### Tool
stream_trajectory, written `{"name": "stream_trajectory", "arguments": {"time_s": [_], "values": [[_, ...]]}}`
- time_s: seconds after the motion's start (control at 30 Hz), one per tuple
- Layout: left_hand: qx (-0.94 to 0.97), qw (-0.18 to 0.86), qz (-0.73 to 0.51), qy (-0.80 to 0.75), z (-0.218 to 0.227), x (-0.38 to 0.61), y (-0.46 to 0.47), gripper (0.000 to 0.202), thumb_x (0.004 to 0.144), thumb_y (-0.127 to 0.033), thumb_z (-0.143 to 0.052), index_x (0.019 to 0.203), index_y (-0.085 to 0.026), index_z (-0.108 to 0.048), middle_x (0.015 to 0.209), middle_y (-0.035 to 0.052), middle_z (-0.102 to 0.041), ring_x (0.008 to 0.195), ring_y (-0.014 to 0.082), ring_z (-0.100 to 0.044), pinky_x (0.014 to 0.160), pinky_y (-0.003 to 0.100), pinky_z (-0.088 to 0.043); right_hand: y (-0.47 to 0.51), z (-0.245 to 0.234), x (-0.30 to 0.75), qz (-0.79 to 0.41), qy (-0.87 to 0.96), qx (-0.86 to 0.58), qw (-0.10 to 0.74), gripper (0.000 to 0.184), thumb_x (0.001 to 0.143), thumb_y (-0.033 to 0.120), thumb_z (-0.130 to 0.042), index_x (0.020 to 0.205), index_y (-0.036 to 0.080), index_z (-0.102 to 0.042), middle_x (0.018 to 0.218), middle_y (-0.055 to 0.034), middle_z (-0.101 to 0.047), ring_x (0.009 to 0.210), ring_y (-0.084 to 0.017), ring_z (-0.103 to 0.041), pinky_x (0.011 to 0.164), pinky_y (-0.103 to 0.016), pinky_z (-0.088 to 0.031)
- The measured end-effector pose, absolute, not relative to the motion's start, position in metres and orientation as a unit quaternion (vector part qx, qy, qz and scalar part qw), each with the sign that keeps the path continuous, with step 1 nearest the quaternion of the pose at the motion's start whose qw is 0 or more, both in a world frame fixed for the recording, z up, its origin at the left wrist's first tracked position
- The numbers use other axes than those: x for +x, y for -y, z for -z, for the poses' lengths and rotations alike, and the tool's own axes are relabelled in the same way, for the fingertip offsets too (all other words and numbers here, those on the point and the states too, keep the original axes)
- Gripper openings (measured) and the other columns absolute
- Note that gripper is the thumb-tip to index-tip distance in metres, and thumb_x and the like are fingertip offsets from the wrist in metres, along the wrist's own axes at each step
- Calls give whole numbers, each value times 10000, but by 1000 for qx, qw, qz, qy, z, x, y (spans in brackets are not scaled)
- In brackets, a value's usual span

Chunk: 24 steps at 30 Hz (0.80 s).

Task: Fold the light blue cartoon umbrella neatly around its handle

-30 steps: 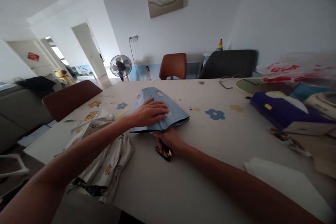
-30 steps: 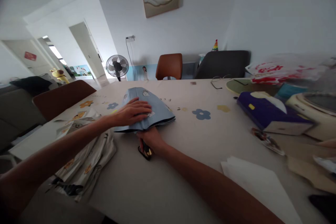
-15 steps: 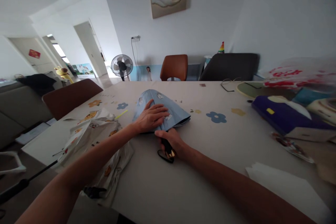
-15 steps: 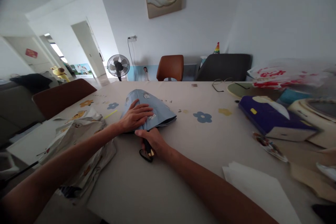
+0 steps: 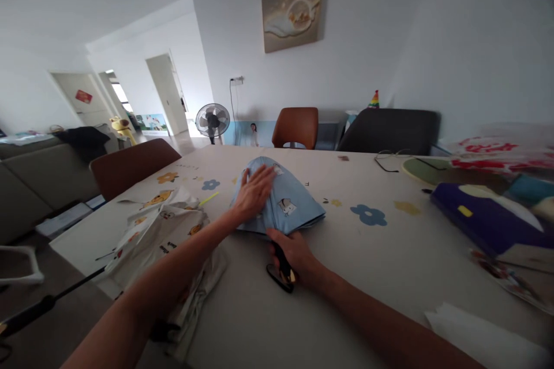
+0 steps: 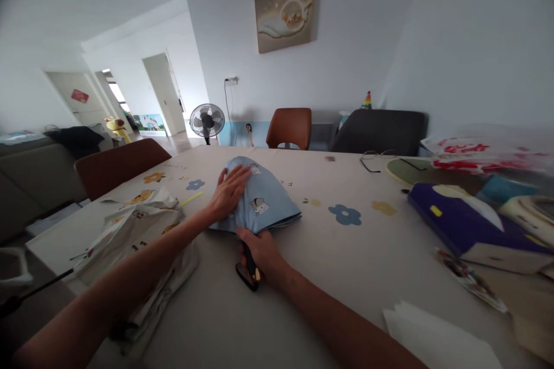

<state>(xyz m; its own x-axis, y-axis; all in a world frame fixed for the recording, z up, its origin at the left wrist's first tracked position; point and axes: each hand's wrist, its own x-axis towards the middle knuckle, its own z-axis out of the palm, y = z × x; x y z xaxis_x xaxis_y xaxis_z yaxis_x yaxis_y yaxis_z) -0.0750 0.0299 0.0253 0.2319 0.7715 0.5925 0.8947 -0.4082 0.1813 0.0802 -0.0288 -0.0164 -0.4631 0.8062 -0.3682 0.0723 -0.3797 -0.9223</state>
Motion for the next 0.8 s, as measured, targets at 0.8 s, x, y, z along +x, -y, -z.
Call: {"name": "stream_trajectory", "arguments": {"time_s": [0.8], "values": [[-441, -493, 578, 478, -46, -27, -13, 436, 607, -362, -705, 981, -160, -609, 996, 98, -661, 843, 205, -625, 733, 302, -516, 29, 15, 77, -567, 587, -467, 341, 344, 770, 332, -510, 481, 145, -497, 359, -12, -505, 295, -88, -459, 340, -186, -373]]}}
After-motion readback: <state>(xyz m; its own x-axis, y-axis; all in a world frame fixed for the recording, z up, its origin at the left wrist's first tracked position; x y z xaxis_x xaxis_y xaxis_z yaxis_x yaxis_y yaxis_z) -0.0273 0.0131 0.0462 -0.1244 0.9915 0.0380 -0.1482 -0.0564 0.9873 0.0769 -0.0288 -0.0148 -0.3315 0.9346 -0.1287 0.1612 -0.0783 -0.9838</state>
